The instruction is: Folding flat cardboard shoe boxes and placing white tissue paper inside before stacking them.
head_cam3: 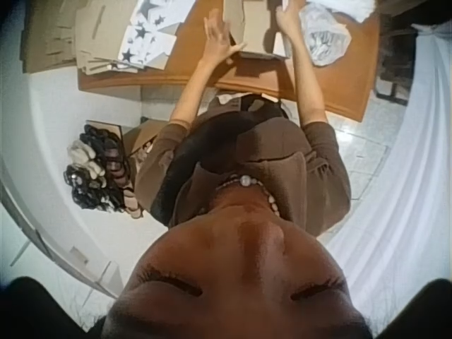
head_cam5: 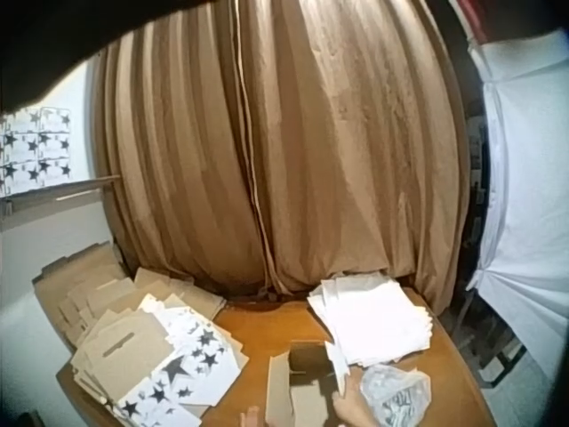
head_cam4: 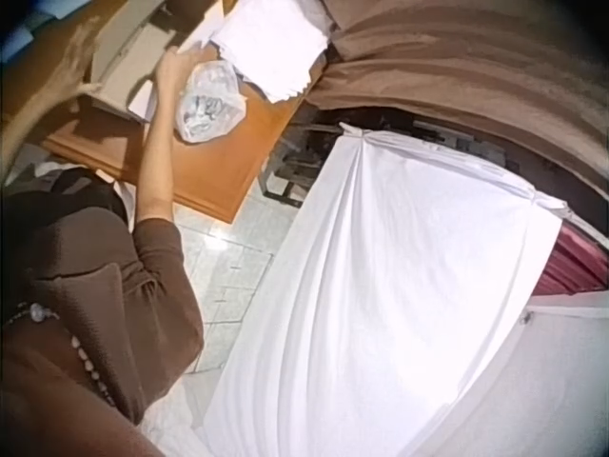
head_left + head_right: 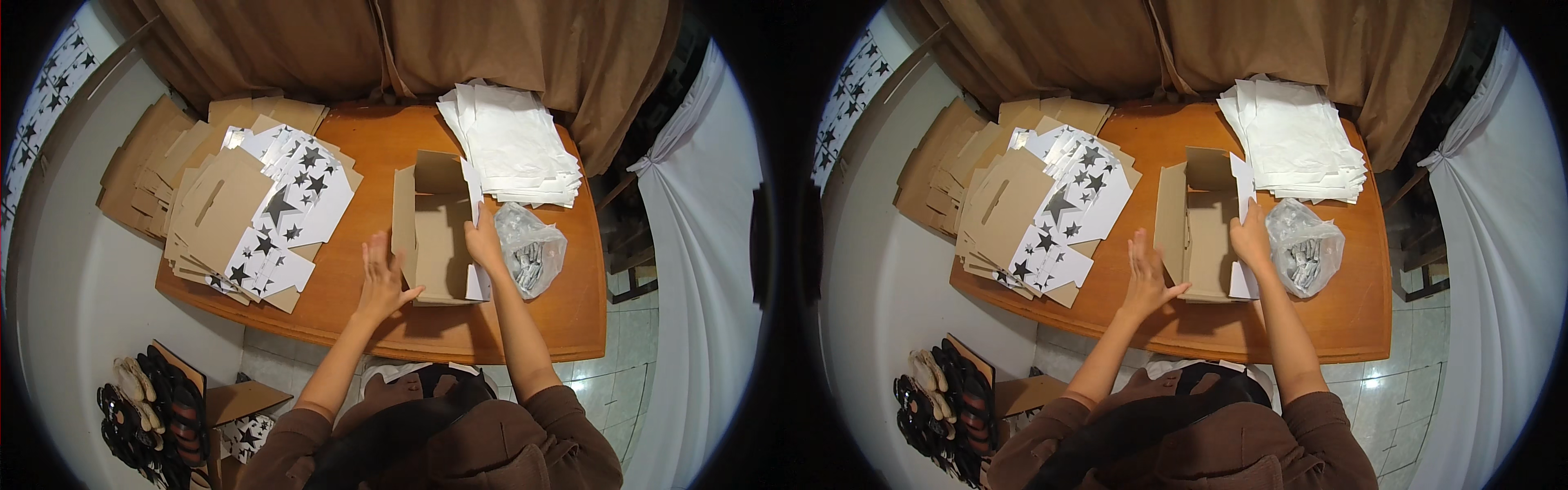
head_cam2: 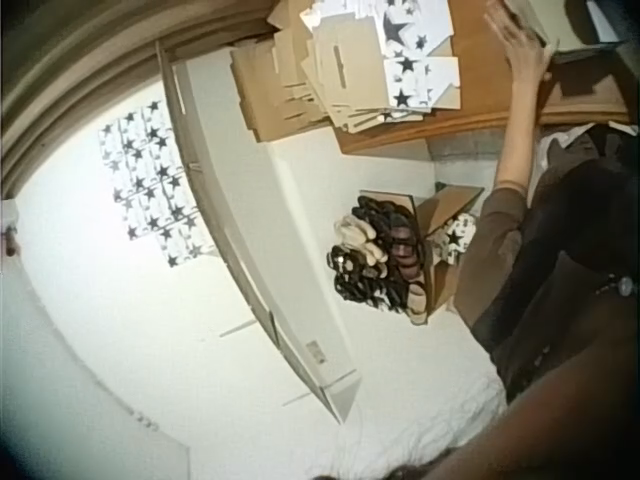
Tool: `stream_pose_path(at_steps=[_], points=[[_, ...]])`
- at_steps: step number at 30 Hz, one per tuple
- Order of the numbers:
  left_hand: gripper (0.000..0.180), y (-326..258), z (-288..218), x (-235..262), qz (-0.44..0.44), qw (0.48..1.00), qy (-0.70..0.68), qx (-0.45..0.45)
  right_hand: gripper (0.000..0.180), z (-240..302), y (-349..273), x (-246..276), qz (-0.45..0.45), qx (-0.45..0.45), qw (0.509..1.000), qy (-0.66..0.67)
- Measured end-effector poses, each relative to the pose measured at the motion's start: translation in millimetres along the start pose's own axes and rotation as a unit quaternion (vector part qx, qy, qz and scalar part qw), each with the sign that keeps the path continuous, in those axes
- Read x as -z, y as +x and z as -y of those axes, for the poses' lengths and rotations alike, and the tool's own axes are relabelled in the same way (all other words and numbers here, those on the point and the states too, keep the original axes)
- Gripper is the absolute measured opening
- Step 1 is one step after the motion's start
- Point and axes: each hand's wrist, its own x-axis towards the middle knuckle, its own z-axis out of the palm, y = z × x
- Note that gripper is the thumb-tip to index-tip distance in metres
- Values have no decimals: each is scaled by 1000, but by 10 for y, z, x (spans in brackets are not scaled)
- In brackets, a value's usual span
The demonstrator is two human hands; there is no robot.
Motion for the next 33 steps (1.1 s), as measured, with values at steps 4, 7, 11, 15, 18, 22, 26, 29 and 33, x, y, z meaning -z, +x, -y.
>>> stream_pose_path(at_steps=[4, 7, 11, 15, 18, 22, 26, 29, 33], points=[[90, 242, -19, 146, 77, 895, 255, -358, 61, 74, 8, -2, 41, -31, 998, 34], [89, 320, -92, 172, 244, 881, 292, -283, 63, 33, 41, -23, 51, -35, 996, 66], [100, 435, -350, 235, 368, 856, 359, -47, 68, 36, 0, -91, 62, -38, 996, 60], [118, 459, -142, 118, 483, 797, 343, 120, 73, 60, -40, -159, 62, -56, 997, 8], [126, 578, 30, -14, 548, 760, 250, 243, 76, 185, -97, -166, 64, -50, 996, -45], [110, 700, 22, -244, 487, 781, 273, 281, 80, 101, -141, -127, 81, -40, 994, -64], [88, 757, 356, -673, 285, 883, 353, 119, 81, 34, -187, -91, 72, 22, 996, -46], [93, 1086, 501, -804, 279, 899, 332, 64, 82, 14, -186, -43, 63, 39, 996, -43], [89, 1409, 786, -910, 188, 936, 252, 161, 82, 56, -286, -62, 67, 61, 992, -89]])
